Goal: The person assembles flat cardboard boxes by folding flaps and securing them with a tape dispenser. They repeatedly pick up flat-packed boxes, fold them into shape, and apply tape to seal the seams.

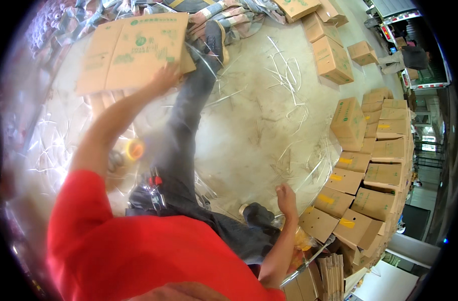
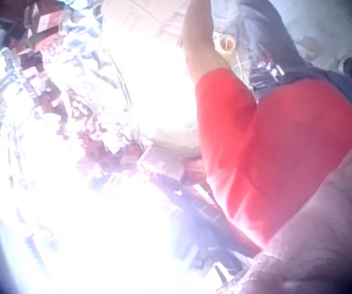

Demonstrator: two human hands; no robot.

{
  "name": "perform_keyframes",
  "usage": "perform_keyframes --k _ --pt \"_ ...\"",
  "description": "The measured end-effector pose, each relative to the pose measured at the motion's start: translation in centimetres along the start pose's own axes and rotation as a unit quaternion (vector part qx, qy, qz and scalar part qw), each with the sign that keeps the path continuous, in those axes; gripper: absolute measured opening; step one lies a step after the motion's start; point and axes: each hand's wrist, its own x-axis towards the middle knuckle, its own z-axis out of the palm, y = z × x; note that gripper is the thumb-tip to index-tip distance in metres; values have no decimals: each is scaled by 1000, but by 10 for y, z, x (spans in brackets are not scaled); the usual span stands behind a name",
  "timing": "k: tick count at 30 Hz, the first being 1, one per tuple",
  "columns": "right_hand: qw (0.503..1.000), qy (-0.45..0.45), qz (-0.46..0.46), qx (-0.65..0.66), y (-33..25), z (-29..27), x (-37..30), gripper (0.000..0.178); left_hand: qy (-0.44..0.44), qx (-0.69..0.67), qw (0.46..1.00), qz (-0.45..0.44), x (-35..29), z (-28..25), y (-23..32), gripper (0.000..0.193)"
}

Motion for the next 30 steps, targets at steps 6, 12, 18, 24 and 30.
perform_keyframes --k 6,12,18,24,30 --pt "998 20 -65 14 -62 -27 1 38 174 9 982 76 -85 -26 -10 48" --pt "982 118 -144 -22 -80 -18 -31 47 281 -105 934 196 -91 -236 84 38" --pt "909 319 -266 33 -170 -14 -68 66 305 -160 861 374 -111 -335 253 16" --pt "851 483 -162 132 -79 -16 -64 42 279 -292 803 439 -120 -369 384 10" --pt "790 542 -21 286 -5 -53 -44 43 136 -224 878 399 -15 -301 307 14"
